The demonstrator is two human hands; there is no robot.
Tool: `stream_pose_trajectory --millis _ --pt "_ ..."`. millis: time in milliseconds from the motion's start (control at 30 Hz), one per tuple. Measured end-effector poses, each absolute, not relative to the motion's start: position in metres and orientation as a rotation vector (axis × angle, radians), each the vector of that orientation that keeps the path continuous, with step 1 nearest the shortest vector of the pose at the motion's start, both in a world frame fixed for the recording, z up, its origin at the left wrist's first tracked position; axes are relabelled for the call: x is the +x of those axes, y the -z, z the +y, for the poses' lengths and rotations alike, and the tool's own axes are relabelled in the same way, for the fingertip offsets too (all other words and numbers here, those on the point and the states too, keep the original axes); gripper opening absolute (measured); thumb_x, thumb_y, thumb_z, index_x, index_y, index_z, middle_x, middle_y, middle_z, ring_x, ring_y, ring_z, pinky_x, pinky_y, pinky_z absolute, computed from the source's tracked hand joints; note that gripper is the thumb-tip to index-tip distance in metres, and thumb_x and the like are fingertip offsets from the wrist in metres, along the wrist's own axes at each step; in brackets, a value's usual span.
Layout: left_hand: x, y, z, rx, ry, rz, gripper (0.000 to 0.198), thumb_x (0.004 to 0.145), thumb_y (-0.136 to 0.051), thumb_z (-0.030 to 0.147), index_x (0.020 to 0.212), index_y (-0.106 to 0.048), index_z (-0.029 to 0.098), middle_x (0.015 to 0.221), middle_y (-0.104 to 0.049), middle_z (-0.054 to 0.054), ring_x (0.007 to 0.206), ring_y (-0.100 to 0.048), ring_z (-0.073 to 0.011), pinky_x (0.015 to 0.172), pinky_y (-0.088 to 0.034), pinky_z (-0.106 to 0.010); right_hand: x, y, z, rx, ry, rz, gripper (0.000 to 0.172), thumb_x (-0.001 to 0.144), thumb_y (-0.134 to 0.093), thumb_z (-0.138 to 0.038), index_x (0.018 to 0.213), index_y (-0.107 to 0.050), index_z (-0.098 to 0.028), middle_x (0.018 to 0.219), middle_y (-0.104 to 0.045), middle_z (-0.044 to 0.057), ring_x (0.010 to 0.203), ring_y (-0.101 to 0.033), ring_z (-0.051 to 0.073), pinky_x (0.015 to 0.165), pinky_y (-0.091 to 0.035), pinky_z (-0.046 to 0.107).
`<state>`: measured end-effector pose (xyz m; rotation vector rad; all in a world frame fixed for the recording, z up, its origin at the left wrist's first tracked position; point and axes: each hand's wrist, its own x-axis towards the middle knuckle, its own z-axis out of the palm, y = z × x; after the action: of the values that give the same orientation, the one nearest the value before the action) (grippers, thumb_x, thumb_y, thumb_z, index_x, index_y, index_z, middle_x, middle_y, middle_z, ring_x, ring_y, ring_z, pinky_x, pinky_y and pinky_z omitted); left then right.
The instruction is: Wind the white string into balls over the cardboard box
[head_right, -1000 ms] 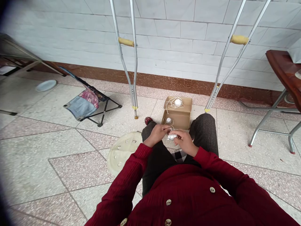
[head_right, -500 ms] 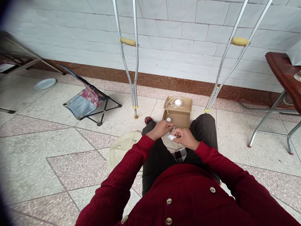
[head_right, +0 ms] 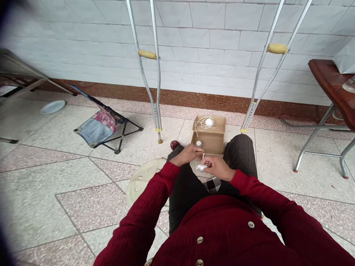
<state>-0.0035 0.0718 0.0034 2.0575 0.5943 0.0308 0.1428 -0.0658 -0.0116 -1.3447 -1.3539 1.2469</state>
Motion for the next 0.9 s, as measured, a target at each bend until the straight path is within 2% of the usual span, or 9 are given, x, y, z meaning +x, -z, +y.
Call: stream_pose_trajectory --millis 167,300,400,500,633,900 --pt "0.002 -0.027 0.058 2.507 -0.066 0.736 0.028 0.085 -0.054 0.028 0.062 -0.065 0.017 0.06 -0.062 -0.002 0.059 -0.053 -0.0135 0.058 -0.032 -0.023 0.152 0.049 -0.045 -1.449 -1.384 -0.958 0.022 0.061 -0.072 -0.028 0.072 -0.057 -0.017 0.047 -0.055 -0.006 0.037 -0.05 0.01 0.036 -0.037 0.019" --pt "0.008 -0.026 0.032 2.54 -0.193 0.815 0.026 0.09 -0.049 0.029 0.079 -0.07 0.018 0.074 -0.068 -0.007 0.071 -0.059 -0.018 0.065 -0.036 -0.026 0.153 0.048 -0.014 -1.403 -1.206 -0.675 0.023 0.058 -0.073 -0.029 0.067 -0.056 -0.017 0.045 -0.055 -0.006 0.035 -0.047 0.008 0.035 -0.034 0.018" --pt "0.004 -0.016 0.022 2.398 -0.276 0.824 0.029 0.091 -0.047 0.03 0.077 -0.069 0.018 0.073 -0.068 -0.005 0.07 -0.059 -0.0171 0.067 -0.038 -0.025 0.155 0.034 -0.001 -1.344 -1.142 -0.491 0.023 0.058 -0.073 -0.029 0.068 -0.056 -0.017 0.049 -0.056 -0.006 0.037 -0.044 0.005 0.035 -0.03 0.017" --pt "-0.01 -0.002 0.023 2.189 -0.304 0.785 0.036 0.092 -0.045 0.032 0.067 -0.066 0.016 0.065 -0.065 -0.001 0.063 -0.057 -0.0139 0.064 -0.038 -0.023 0.162 0.016 -0.008 -1.227 -1.275 -0.463 0.024 0.057 -0.076 -0.026 0.073 -0.06 -0.016 0.055 -0.059 -0.004 0.041 -0.047 0.006 0.037 -0.03 0.017" --pt "-0.029 0.01 0.026 2.042 -0.352 0.787 0.04 0.092 -0.043 0.036 0.066 -0.064 0.015 0.064 -0.062 0.0 0.061 -0.053 -0.0121 0.063 -0.038 -0.021 0.171 -0.003 -0.03 -1.149 -1.493 -0.585 0.03 0.057 -0.079 -0.026 0.079 -0.062 -0.015 0.063 -0.064 -0.002 0.045 -0.052 0.007 0.04 -0.034 0.017" --pt "-0.019 0.013 0.034 2.205 -0.335 0.769 0.032 0.091 -0.045 0.027 0.07 -0.066 0.014 0.069 -0.064 -0.002 0.068 -0.057 -0.0146 0.067 -0.04 -0.023 0.16 -0.009 -0.054 -1.081 -1.827 -0.704 0.025 0.061 -0.074 -0.023 0.081 -0.06 -0.016 0.057 -0.061 -0.004 0.038 -0.048 0.006 0.034 -0.029 0.015"
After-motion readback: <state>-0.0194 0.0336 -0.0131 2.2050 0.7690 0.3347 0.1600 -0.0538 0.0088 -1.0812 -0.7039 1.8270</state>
